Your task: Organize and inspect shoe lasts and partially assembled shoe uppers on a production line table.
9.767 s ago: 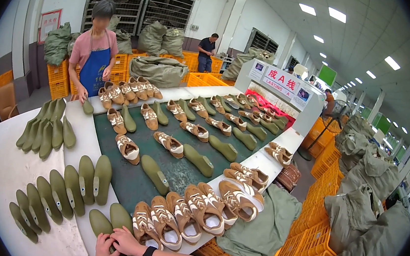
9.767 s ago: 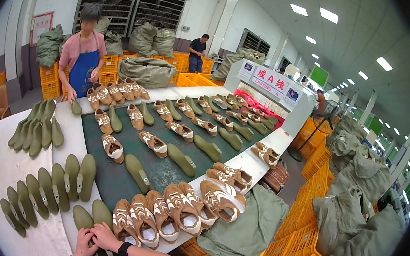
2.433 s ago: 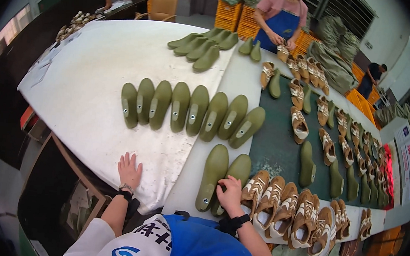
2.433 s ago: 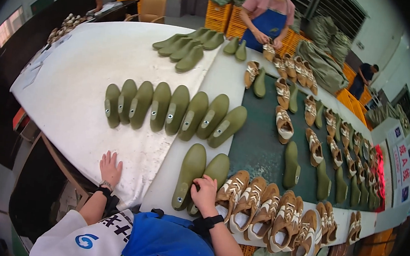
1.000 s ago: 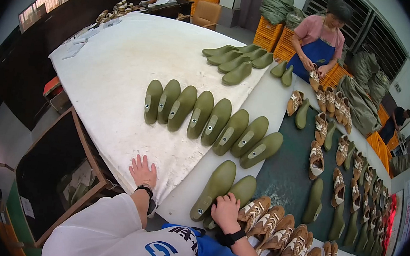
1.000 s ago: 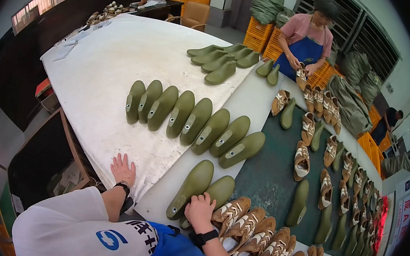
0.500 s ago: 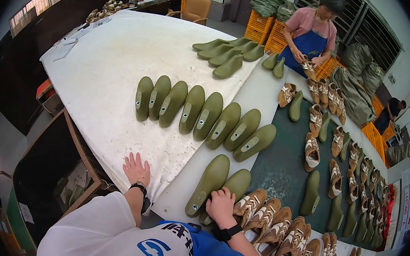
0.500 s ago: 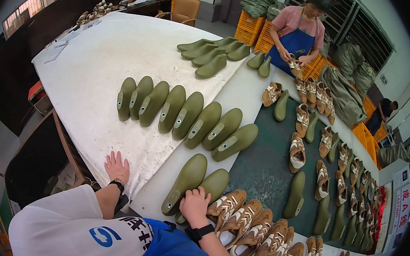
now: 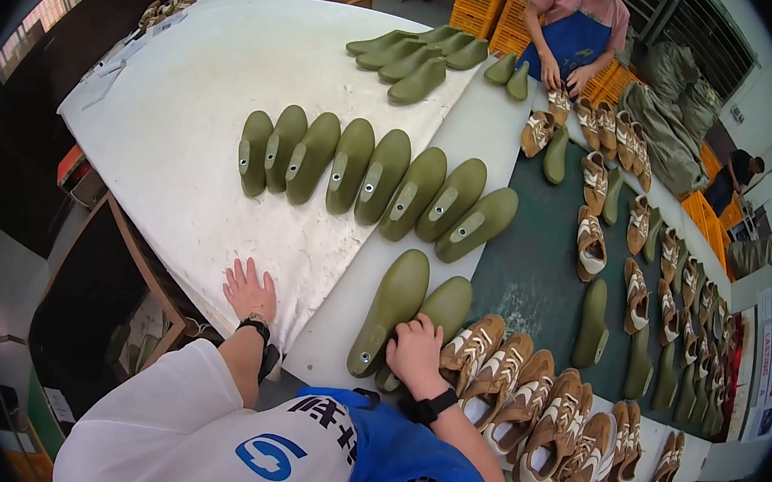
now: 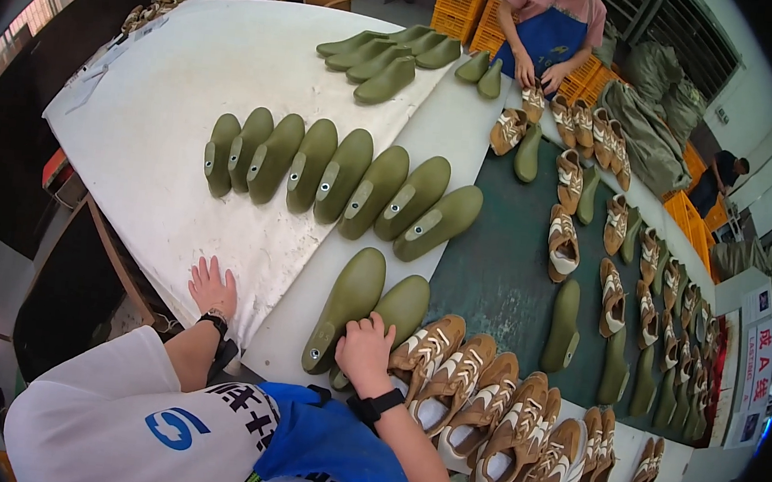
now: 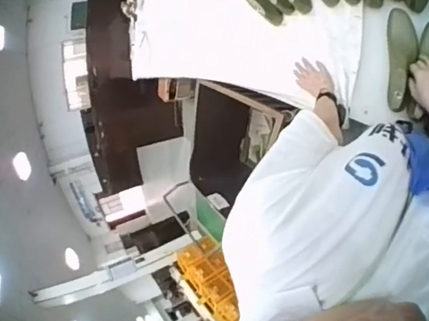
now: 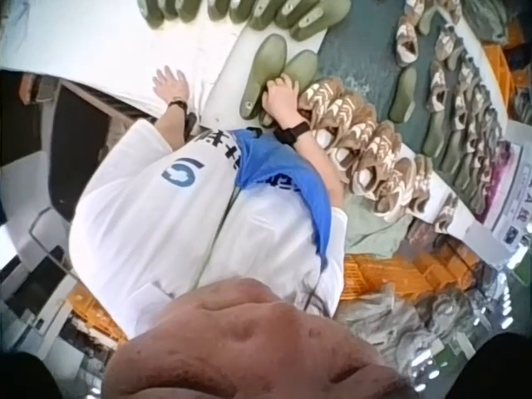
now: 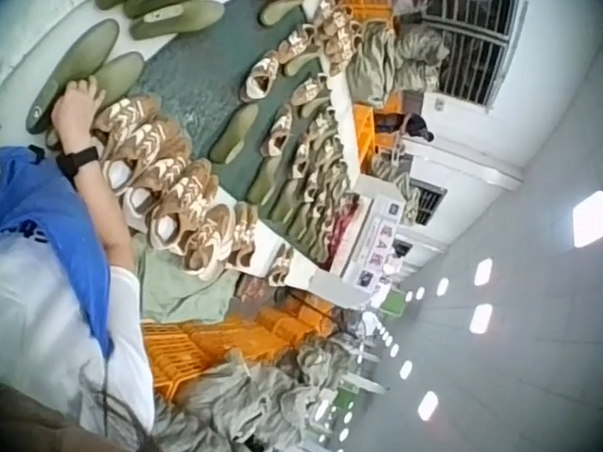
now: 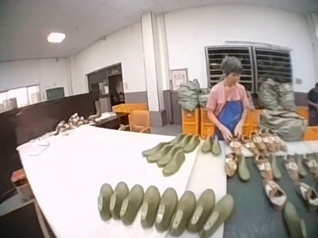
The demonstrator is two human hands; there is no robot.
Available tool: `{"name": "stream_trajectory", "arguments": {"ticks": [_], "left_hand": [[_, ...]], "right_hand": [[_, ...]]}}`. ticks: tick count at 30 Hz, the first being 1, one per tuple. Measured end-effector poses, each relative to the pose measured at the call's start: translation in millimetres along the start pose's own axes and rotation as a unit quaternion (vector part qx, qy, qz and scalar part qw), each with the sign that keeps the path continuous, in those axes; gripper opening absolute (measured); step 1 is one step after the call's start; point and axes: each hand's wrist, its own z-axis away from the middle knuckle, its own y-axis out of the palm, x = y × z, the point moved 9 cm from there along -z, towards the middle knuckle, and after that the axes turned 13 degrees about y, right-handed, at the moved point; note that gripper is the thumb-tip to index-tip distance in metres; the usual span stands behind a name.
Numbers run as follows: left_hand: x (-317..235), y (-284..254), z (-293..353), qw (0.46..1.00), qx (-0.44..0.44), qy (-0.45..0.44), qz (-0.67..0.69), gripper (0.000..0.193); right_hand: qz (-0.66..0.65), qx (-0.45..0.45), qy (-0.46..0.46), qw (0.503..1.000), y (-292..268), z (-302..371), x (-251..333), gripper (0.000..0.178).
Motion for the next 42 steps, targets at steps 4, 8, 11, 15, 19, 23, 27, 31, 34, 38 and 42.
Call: {"name": "stream_trajectory", "arguments": {"ticks": [4, 8, 11, 15, 19, 23, 27, 31, 34, 38, 42], "left_hand": [[2, 3, 3, 1.000, 0.013, -0.004, -0.003, 0.053], [3, 5, 4, 1.000, 0.024, -0.007, -0.009, 0.053], [8, 9, 4, 1.000, 0.017, -0.005, -0.002, 0.053], [4, 8, 2, 1.000, 0.025, -0.005, -0.005, 0.053], [5, 11, 1, 1.000, 0.021, -0.001, -0.005, 0.052], [12, 8, 2, 0.999, 0.022, -0.011, -0.025, 0.053], [6, 11, 2, 1.000, 0.019, -0.003, -0.011, 0.052], [12, 15, 5, 0.999, 0.034, -0.022, -0.011, 0.053], [12, 12, 6, 0.999, 0.023, -0.014, -0.017, 0.052], [-1, 14, -3, 1.000, 0.018, -0.001, -0.016, 0.052], [8, 14, -1, 1.000, 0.000, 0.004, -0.030, 0.052]], "right_hand": [[-0.048, 0.009, 0.001, 0.999, 2, 4, -1, 0.024], [-0.140, 0.026, -0.006, 0.990, -1, 10, -8, 0.032], [-0.142, 0.041, -0.028, 0.989, -2, 11, -2, 0.032], [-0.168, 0.068, -0.061, 0.982, -2, 9, 0, 0.032], [-0.157, 0.198, -0.095, 0.963, -6, -5, 3, 0.026], [-0.154, -0.010, 0.075, 0.985, -58, -103, -49, 0.035], [-0.031, -0.054, 0.161, 0.985, -47, -186, -104, 0.049], [-0.154, 0.022, 0.221, 0.963, -14, -216, -122, 0.050], [-0.130, 0.001, 0.264, 0.956, -24, -216, -146, 0.042], [-0.121, -0.017, 0.236, 0.964, -39, -200, -240, 0.039], [-0.015, 0.095, 0.282, 0.955, -27, -148, -281, 0.046]]}}
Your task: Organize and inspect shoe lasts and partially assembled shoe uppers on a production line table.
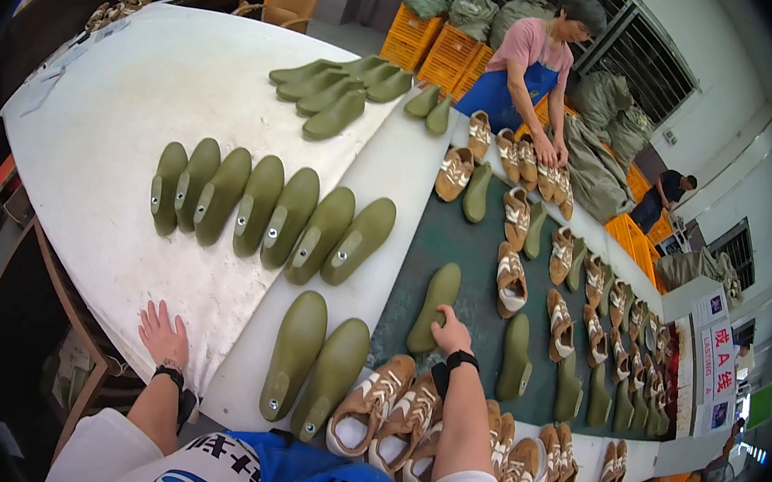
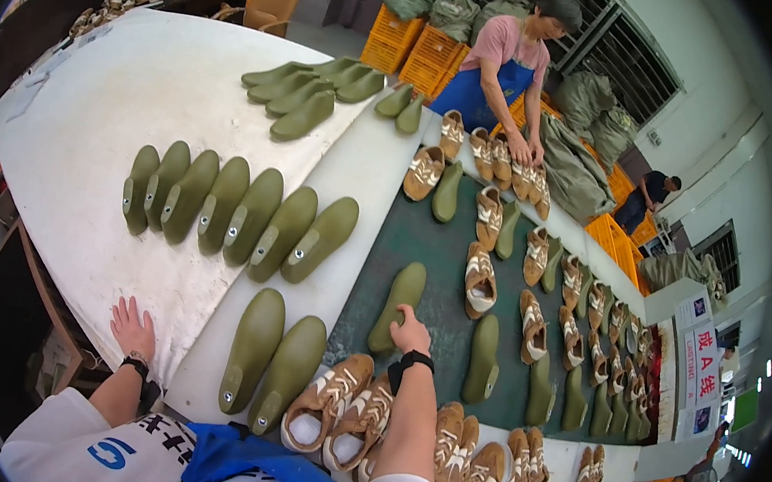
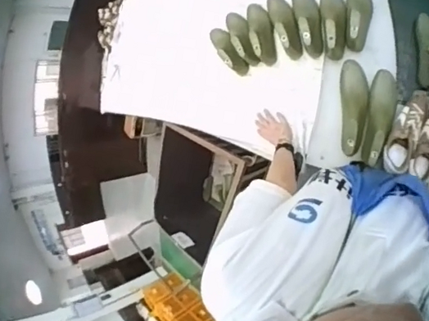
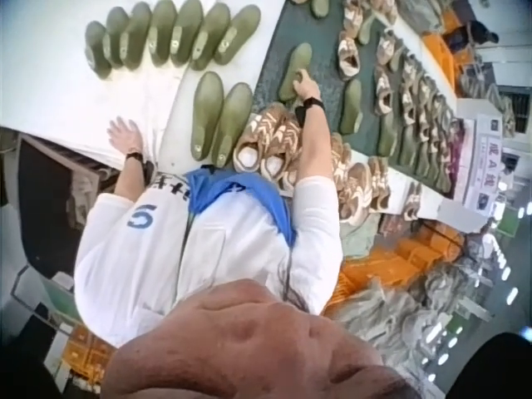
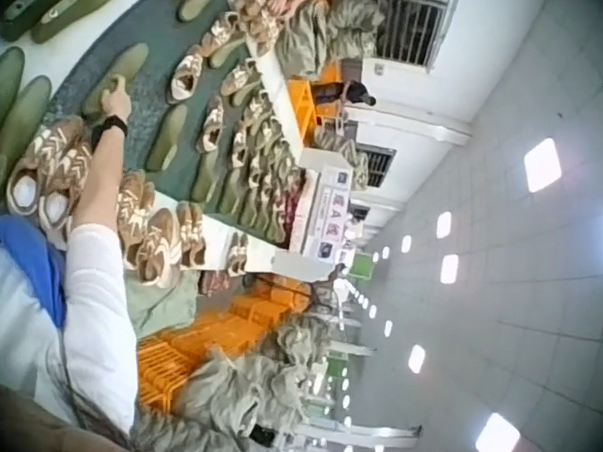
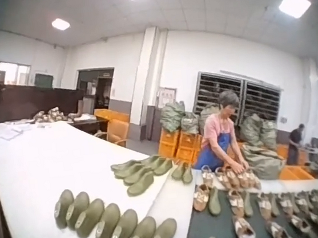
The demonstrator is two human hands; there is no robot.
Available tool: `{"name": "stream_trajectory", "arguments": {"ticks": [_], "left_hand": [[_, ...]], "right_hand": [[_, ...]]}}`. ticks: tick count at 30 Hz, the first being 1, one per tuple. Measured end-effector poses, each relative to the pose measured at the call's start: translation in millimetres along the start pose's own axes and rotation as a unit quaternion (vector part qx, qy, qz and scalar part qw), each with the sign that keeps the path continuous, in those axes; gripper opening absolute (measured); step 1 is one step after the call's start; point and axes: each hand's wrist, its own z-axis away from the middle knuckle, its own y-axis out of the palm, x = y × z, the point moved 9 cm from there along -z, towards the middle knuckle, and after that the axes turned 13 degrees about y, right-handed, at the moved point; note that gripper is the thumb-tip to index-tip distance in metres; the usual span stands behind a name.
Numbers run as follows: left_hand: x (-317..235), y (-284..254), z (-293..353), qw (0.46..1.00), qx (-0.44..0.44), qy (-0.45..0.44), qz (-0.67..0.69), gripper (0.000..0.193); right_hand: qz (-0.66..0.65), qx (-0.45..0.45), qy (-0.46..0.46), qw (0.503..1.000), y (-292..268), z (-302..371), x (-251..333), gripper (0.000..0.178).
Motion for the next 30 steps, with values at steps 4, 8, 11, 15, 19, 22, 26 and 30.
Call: {"name": "stream_trajectory", "arguments": {"ticks": [4, 8, 11, 15, 19, 22, 26, 30], "left_hand": [[-2, -2, 1, 1.000, 0.010, -0.002, -0.007, 0.051], [-1, 3, 2, 1.000, 0.030, -0.002, -0.002, 0.051], [-1, 7, 0, 0.999, 0.044, -0.003, -0.005, 0.051], [5, 6, 2, 0.998, 0.052, -0.015, -0.014, 0.051], [3, 10, 0, 0.998, 0.059, -0.016, -0.028, 0.051], [5, 18, -3, 0.998, 0.058, -0.011, -0.036, 0.051], [1, 16, -6, 0.996, 0.068, -0.004, -0.052, 0.051], [2, 21, -5, 0.997, 0.057, -0.006, -0.053, 0.051]], "right_hand": [[0.061, -0.011, 0.009, 0.998, 2, 4, -21, 0.047], [0.063, -0.011, 0.032, 0.997, 11, 9, -38, 0.050], [0.060, -0.003, 0.024, 0.998, 5, 22, -39, 0.056], [-0.014, -0.040, -0.059, 0.997, -36, 84, -30, 0.044], [-0.082, 0.136, -0.190, 0.969, -24, 201, -8, 0.024], [-0.058, 0.210, -0.225, 0.950, 22, 288, -2, 0.034], [0.027, 0.096, -0.160, 0.982, 53, 321, -11, 0.032], [0.015, 0.038, -0.069, 0.997, 42, 320, -23, 0.026]]}}
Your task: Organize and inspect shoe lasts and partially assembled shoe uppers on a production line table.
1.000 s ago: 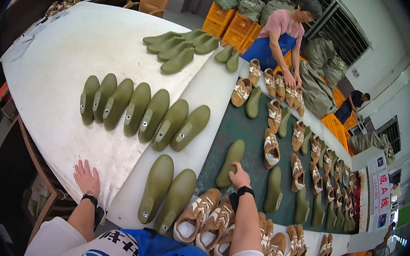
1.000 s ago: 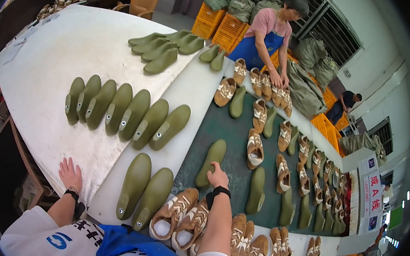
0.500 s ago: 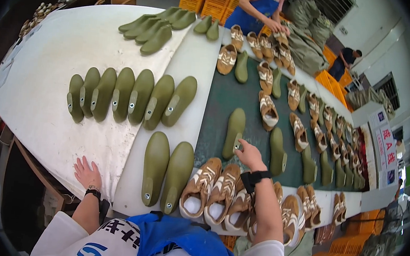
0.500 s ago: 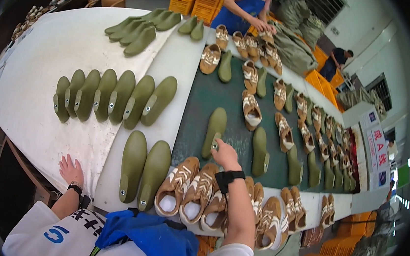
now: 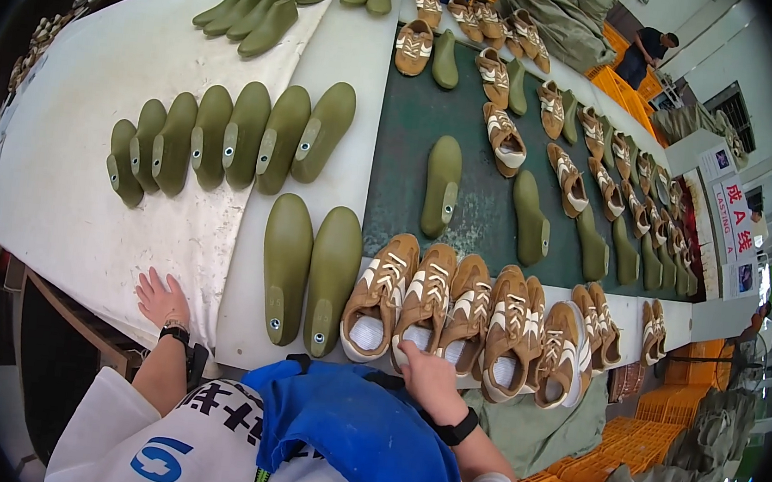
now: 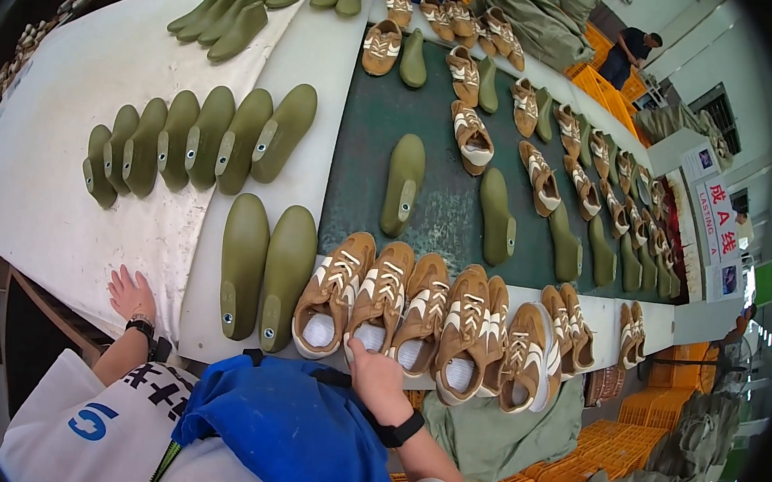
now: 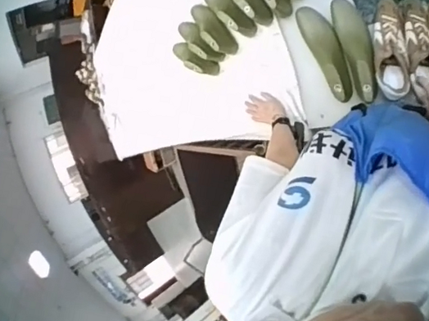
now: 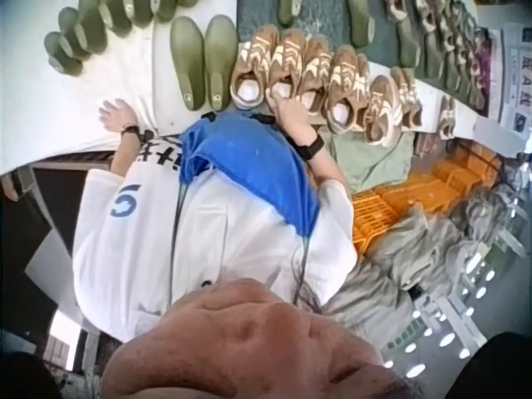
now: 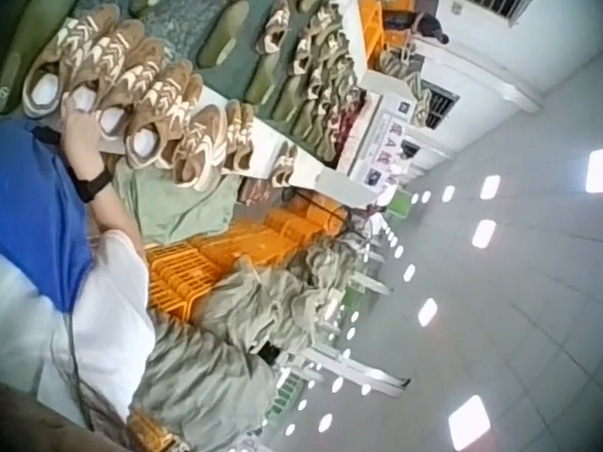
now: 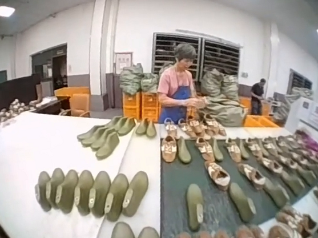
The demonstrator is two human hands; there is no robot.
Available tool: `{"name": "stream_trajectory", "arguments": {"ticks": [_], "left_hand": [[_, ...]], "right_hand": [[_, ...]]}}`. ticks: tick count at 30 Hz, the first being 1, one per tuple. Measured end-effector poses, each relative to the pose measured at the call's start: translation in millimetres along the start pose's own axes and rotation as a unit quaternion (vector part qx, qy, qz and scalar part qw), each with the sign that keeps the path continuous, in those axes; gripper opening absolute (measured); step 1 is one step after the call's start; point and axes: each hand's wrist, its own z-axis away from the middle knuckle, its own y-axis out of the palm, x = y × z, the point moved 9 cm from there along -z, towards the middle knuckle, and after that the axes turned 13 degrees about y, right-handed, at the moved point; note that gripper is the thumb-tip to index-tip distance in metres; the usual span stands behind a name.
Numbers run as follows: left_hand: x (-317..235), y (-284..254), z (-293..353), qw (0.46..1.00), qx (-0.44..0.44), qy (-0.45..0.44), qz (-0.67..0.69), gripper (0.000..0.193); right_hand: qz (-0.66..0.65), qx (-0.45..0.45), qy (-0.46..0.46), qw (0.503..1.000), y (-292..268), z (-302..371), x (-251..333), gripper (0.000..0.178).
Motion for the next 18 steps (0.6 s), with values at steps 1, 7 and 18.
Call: {"name": "stream_trajectory", "arguments": {"ticks": [1, 7, 18], "left_hand": [[-1, 1, 0, 1.000, -0.003, -0.002, 0.000, 0.051], [12, -1, 7, 1.000, -0.014, -0.014, -0.003, 0.051], [-1, -6, 3, 0.999, -0.033, -0.001, 0.039, 0.051]], "right_hand": [[-0.015, -0.041, -0.003, 0.999, -14, 2, 2, 0.024], [-0.258, -0.065, -0.017, 0.964, -158, 13, 16, 0.030], [-0.055, -0.279, -0.105, 0.953, -173, -284, 48, 0.026]]}}
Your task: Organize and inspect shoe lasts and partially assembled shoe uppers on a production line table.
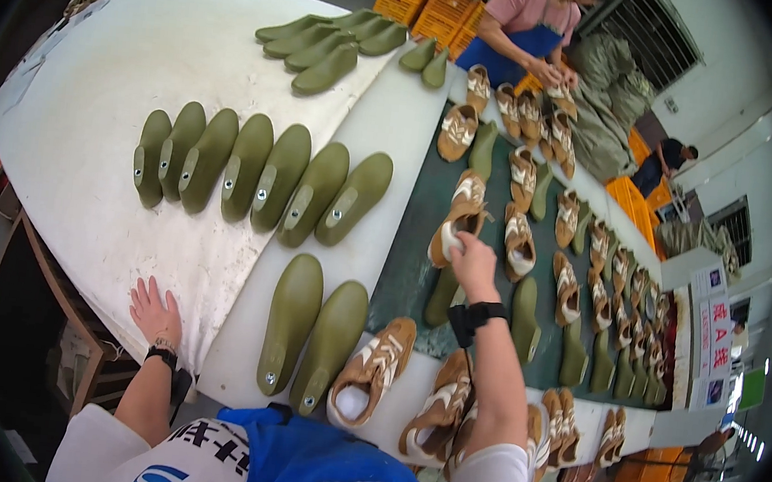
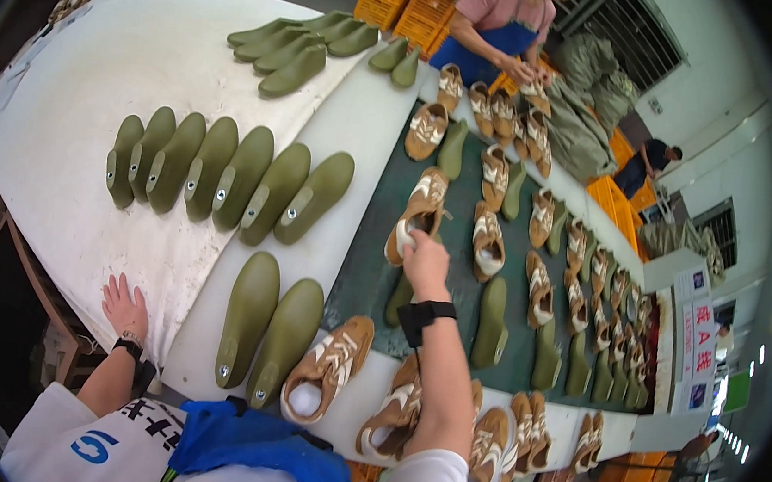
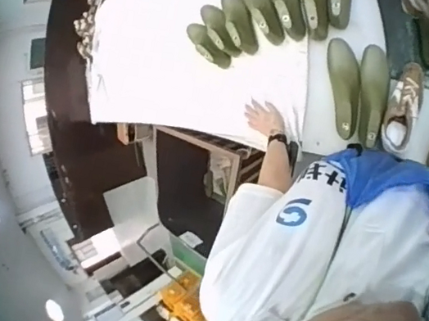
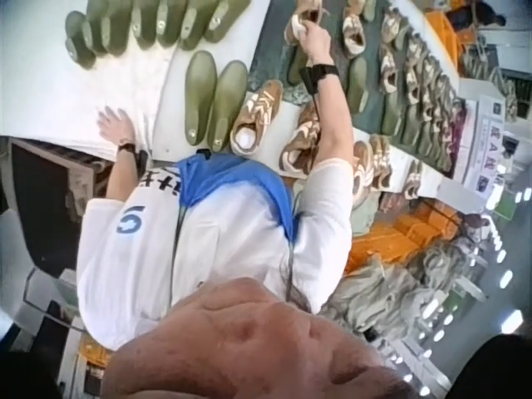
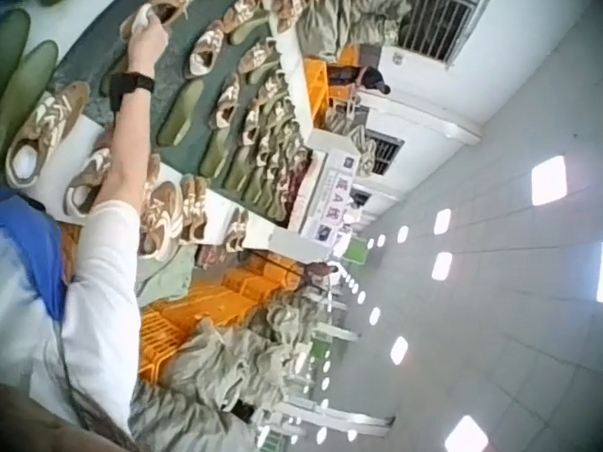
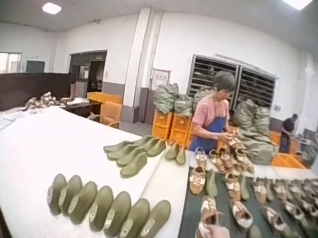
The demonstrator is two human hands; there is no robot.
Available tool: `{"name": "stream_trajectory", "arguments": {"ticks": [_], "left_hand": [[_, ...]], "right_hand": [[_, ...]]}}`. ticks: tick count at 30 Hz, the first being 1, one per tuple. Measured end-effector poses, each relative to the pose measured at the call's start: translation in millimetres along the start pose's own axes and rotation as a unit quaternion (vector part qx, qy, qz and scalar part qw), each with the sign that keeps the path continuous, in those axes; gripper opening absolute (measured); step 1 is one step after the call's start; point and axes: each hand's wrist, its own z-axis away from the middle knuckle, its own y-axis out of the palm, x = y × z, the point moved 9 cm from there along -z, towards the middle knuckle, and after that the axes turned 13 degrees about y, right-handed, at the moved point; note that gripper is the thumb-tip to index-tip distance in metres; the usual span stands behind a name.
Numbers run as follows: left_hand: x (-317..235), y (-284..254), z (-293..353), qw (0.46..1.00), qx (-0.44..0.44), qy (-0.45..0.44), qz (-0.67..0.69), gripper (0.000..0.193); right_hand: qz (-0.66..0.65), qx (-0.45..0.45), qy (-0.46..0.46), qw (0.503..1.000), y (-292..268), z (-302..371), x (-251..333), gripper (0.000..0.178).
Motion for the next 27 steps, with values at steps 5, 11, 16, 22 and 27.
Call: {"name": "stream_trajectory", "arguments": {"ticks": [5, 11, 16, 22, 27], "left_hand": [[1, -8, 5, 1.000, 0.006, -0.008, 0.020, 0.051], [1, -8, 8, 0.999, -0.015, 0.004, 0.034, 0.052], [-1, -9, 3, 0.998, -0.059, 0.022, 0.016, 0.051], [0, -7, 2, 0.998, -0.066, 0.007, 0.014, 0.053], [2, -7, 2, 0.999, -0.023, -0.001, 0.048, 0.055]], "right_hand": [[0.056, 0.066, 0.056, 0.995, 105, -46, -28, 0.026], [-0.056, 0.087, 0.057, 0.993, 134, -41, -39, 0.060], [-0.079, 0.188, -0.042, 0.978, 118, 15, -8, 0.051], [-0.178, 0.337, -0.151, 0.912, 54, 160, 102, 0.037], [-0.140, 0.372, -0.235, 0.887, 30, 255, 131, 0.048]]}}
